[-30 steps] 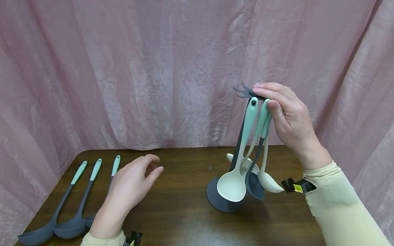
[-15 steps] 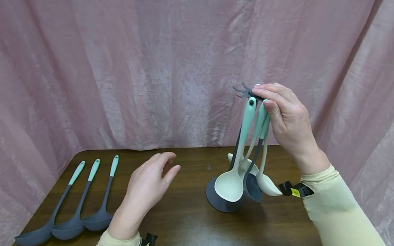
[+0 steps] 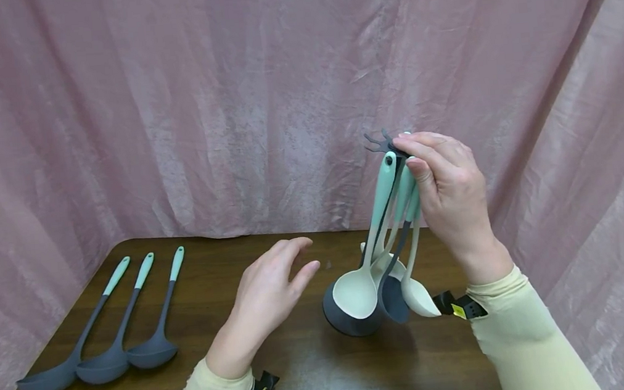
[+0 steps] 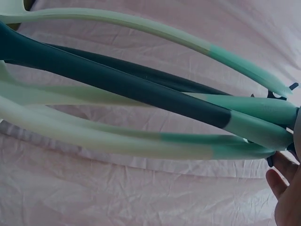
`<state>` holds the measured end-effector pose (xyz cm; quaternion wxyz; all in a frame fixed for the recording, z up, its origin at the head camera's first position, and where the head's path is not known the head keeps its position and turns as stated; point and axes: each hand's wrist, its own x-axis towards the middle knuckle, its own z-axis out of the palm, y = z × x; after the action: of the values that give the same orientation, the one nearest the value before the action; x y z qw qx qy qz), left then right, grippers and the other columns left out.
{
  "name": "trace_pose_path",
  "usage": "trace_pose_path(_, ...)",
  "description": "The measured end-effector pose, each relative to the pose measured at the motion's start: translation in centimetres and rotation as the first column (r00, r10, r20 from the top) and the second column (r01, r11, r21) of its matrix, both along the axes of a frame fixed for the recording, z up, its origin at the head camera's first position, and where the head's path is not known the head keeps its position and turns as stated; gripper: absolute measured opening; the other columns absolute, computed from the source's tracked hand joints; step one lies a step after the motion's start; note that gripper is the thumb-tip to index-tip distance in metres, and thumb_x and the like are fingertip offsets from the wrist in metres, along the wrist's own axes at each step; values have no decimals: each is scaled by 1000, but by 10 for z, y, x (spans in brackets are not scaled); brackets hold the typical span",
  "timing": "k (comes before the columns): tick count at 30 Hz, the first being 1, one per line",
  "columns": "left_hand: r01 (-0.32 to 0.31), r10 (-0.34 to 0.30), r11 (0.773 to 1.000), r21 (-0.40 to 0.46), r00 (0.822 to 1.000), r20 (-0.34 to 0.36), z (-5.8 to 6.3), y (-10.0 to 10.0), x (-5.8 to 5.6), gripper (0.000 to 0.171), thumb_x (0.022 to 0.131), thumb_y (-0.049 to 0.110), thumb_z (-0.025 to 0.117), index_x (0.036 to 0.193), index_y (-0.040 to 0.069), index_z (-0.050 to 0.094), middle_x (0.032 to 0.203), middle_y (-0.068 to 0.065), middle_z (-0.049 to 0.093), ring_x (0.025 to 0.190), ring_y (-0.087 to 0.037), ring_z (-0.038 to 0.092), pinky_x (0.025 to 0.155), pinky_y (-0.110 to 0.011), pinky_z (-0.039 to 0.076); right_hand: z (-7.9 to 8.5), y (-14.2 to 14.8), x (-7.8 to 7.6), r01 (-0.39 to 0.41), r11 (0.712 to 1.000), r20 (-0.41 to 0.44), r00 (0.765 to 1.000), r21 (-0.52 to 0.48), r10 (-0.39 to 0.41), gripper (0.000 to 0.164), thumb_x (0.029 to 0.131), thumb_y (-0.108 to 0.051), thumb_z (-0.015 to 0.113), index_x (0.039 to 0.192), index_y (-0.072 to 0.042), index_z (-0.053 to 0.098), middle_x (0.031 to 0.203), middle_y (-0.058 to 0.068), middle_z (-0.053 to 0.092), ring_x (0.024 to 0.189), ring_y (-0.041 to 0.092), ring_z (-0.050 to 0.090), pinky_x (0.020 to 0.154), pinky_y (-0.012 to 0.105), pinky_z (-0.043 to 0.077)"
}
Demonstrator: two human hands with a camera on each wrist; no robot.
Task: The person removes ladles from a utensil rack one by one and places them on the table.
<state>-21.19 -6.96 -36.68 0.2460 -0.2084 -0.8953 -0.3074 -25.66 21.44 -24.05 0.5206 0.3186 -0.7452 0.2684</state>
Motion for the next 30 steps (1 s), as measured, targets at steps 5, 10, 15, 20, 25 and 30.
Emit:
trace_pose_path(5,38,-38,999,34,999,2,0,11,0,40,104,29,82,139,14,72,120,2,75,99,-19,73,79,-43,59,-1,-6,4,63,998,-3,998,-8,-63,56,114,-53,50,130,-10,82,127,7,79,127,31,70,112,47,43)
trace_pose_path(10,62,-62,997,51,998,-4,-1,20,-1,39,103,28,82,139,14,72,120,2,75,101,-19,72,81,-44,59,-2,-11,9,116,993,-8,993,-14,-116,55,114,-54,50,130,-11,82,127,6,79,127,29,70,107,49,43)
trace_pose_path(15,91,-90,993,70,996,-16,-2,27,-2,40,103,28,83,139,15,72,119,2,75,103,-19,72,82,-44,59,-2,-15,13,154,988,-6,988,-12,-155,54,114,-53,50,131,-12,82,128,5,79,125,30,70,105,51,42)
trace_pose_path(20,111,-110,990,88,994,-22,-3,34,-4,40,103,27,83,139,15,72,118,2,74,101,-20,73,81,-43,59,-2,-19,15,180,984,-5,984,-13,-180,52,114,-52,51,131,-13,82,128,4,79,125,30,70,106,53,42)
trace_pose_path(25,118,-117,989,93,993,-16,-5,41,-6,39,102,27,83,138,16,72,117,1,75,100,-19,72,80,-43,59,-3,-21,16,209,978,-6,978,-13,-209,52,114,-52,51,131,-13,82,128,4,79,124,30,70,104,54,42)
trace_pose_path(30,129,-128,987,101,992,-15,-7,49,-8,39,101,27,84,137,15,73,116,1,76,103,-19,73,82,-43,60,-4,-23,17,233,972,-12,972,-5,-233,51,113,-51,53,131,-14,82,128,4,79,125,31,70,104,55,41)
